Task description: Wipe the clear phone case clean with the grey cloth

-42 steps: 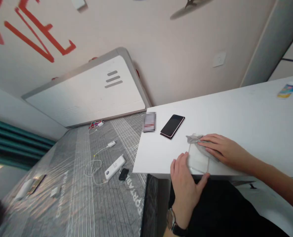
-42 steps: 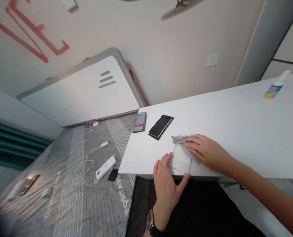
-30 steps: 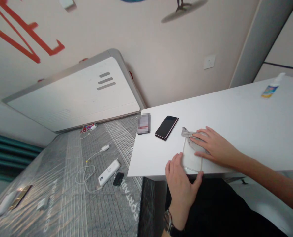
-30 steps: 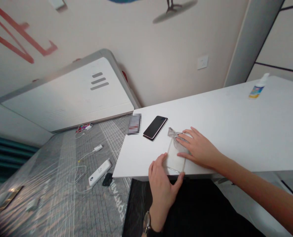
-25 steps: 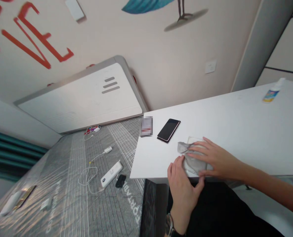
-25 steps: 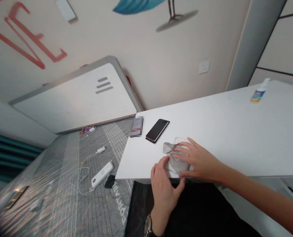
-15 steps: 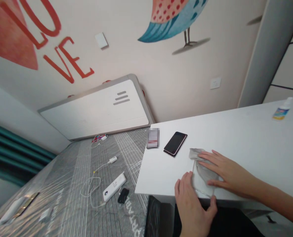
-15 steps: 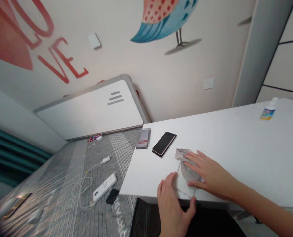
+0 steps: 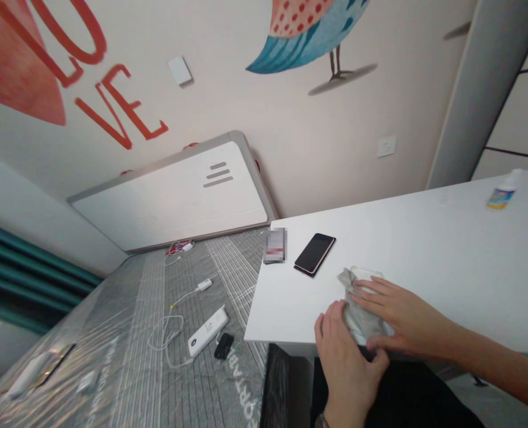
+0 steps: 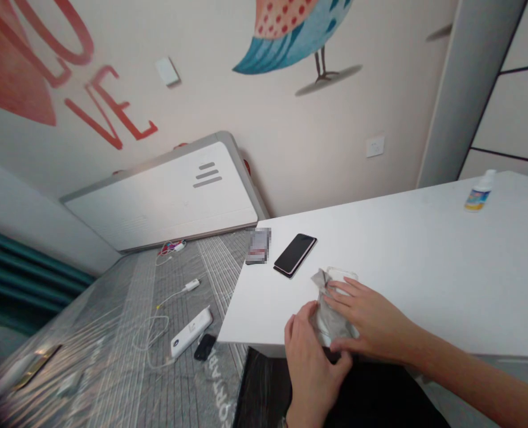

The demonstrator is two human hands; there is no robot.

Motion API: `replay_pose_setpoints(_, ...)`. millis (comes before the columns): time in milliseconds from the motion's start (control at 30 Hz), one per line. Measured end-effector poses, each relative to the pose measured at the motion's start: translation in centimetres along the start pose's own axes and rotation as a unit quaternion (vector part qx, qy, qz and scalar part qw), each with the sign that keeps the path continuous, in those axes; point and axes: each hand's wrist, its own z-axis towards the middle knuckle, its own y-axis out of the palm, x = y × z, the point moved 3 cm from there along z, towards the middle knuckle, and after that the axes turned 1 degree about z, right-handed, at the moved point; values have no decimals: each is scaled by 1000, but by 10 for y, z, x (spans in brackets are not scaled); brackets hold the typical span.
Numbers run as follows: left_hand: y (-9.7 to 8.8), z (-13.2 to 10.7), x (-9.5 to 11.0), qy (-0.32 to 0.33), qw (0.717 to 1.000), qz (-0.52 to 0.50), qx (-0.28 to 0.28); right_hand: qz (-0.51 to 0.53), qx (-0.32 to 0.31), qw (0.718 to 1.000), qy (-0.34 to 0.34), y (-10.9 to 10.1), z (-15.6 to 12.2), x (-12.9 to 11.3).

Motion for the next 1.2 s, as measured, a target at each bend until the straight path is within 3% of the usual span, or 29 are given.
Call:
replay_pose_setpoints(200, -3, 4, 2, -9, 1000, -15, -17, 20, -27, 999, -5, -11, 4, -5)
replay_pose_setpoints(433, -5, 3, 3, -6, 1000, -6, -29, 26, 22, 999, 21, -33, 15, 5)
replay_pose_setpoints(533, -5, 5, 3, -2, 999, 2, -33, 26, -5, 999, -36, -26, 14, 4)
replay_pose_setpoints(667, -4, 6, 1, -5, 999, 5, -45, -15, 5, 1000, -9, -13, 10, 3)
replay_pose_setpoints(800, -4, 5, 1, -2, 999, -9, -51, 19, -33, 998, -56, -10, 7, -5)
replay_pose_setpoints(933, -5, 6, 2, -14, 999, -8, -51, -41, -9, 999, 4, -13, 9, 4)
replay_pose_setpoints(1100, -5, 7, 1, -5, 999, -11, -52, 15, -24, 998, -52, -9, 6, -5)
replay_pose_setpoints(1200, -6, 6, 1, -9, 998, -13, -55, -34, 0, 999, 0, -12, 7, 5)
